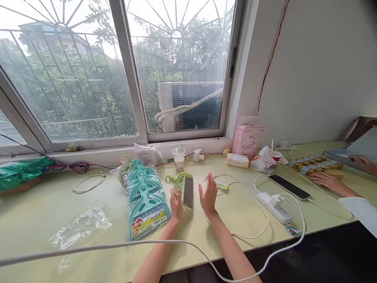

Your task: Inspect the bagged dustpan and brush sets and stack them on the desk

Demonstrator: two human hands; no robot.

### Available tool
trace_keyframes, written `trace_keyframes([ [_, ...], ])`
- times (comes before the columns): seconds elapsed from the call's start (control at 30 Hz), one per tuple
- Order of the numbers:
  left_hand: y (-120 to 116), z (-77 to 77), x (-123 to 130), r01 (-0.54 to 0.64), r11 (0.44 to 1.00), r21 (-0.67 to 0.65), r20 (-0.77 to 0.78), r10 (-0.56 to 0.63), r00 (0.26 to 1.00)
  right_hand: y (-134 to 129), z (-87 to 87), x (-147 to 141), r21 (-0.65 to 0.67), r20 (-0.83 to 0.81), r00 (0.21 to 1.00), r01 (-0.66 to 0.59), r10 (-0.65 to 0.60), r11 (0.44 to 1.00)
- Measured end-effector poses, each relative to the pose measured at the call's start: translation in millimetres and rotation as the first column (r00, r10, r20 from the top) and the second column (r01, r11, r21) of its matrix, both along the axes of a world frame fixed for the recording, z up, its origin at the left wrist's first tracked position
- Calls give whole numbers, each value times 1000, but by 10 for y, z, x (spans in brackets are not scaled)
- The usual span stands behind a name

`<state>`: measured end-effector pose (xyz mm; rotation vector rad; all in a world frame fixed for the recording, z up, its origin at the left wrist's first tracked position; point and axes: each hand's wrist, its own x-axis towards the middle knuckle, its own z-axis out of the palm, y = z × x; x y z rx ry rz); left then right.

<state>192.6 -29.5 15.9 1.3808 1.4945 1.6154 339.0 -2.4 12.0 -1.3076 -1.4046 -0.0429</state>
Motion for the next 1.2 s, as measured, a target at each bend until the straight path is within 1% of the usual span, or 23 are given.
trace_keyframes([
  [0.03,-33,14,33,16,999,30,-18,-16,1000,-47,6,-103,-28,54,982,-177,179,984],
  [0.07,-61,26,64,36,998,54,-23,-34,999,-81,5,-184,-58,78,944,-316,320,947],
  [0.1,-84,39,91,57,996,73,-26,-55,998,-100,4,-239,-81,78,905,-413,419,907],
  [0.13,-102,52,112,78,993,92,-43,-74,996,-108,9,-266,-89,60,878,-470,476,878],
  [0.23,-129,112,147,128,984,125,-151,-108,983,-98,92,-216,-53,-3,863,-505,506,861],
  [0.33,-164,208,163,228,966,119,-273,-189,943,-132,288,-90,-11,7,891,-454,454,891],
  [0.4,-214,281,172,312,943,112,-292,-269,918,-211,460,-7,-11,44,908,-417,417,909],
  [0.47,-269,346,159,361,925,119,-236,-327,915,-324,643,101,-47,57,893,-443,446,895],
  [0.53,-295,395,95,280,950,136,-94,-269,958,-451,815,283,-125,-26,861,-507,508,853],
  [0.6,-259,429,-31,105,986,128,55,-113,992,-569,949,560,-229,-178,810,-586,558,778],
  [0.63,-216,438,-107,41,992,116,91,-52,994,-620,995,724,-288,-214,790,-613,575,736],
  [0.67,-160,439,-181,20,995,101,100,-30,994,-665,1022,894,-348,-212,796,-604,568,717],
  [0.7,-97,432,-243,34,997,76,94,-41,995,-703,1031,1056,-395,-160,842,-533,515,749],
  [0.77,24,388,-301,186,980,-65,6,-186,983,-754,991,1321,-465,64,948,-249,313,850],
  [0.8,70,352,-288,253,954,-163,-64,-266,962,-767,944,1409,-486,208,958,-74,198,871],
  [0.83,102,310,-249,290,921,-262,-148,-335,930,-772,883,1464,-494,355,929,94,102,864],
  [0.87,118,264,-188,290,894,-341,-228,-377,898,-767,810,1489,-496,487,872,238,41,835],
  [0.93,107,173,-33,232,880,-415,-347,-388,854,-730,651,1478,-515,664,746,415,43,750],
  [0.97,87,132,44,190,889,-417,-383,-361,850,-699,573,1459,-548,693,716,447,85,707],
  [1.0,60,96,112,144,902,-408,-410,-322,854,-661,501,1443,-599,685,715,443,141,667],
  [1.07,2,37,206,52,923,-380,-471,-242,848,-572,384,1441,-701,609,760,379,230,604],
  [1.13,-44,-14,242,-16,937,-349,-551,-192,812,-472,308,1492,-733,566,778,323,274,599],
  [1.2,-57,-63,239,-11,947,-320,-584,-189,789,-369,262,1575,-713,584,752,296,305,635],
])
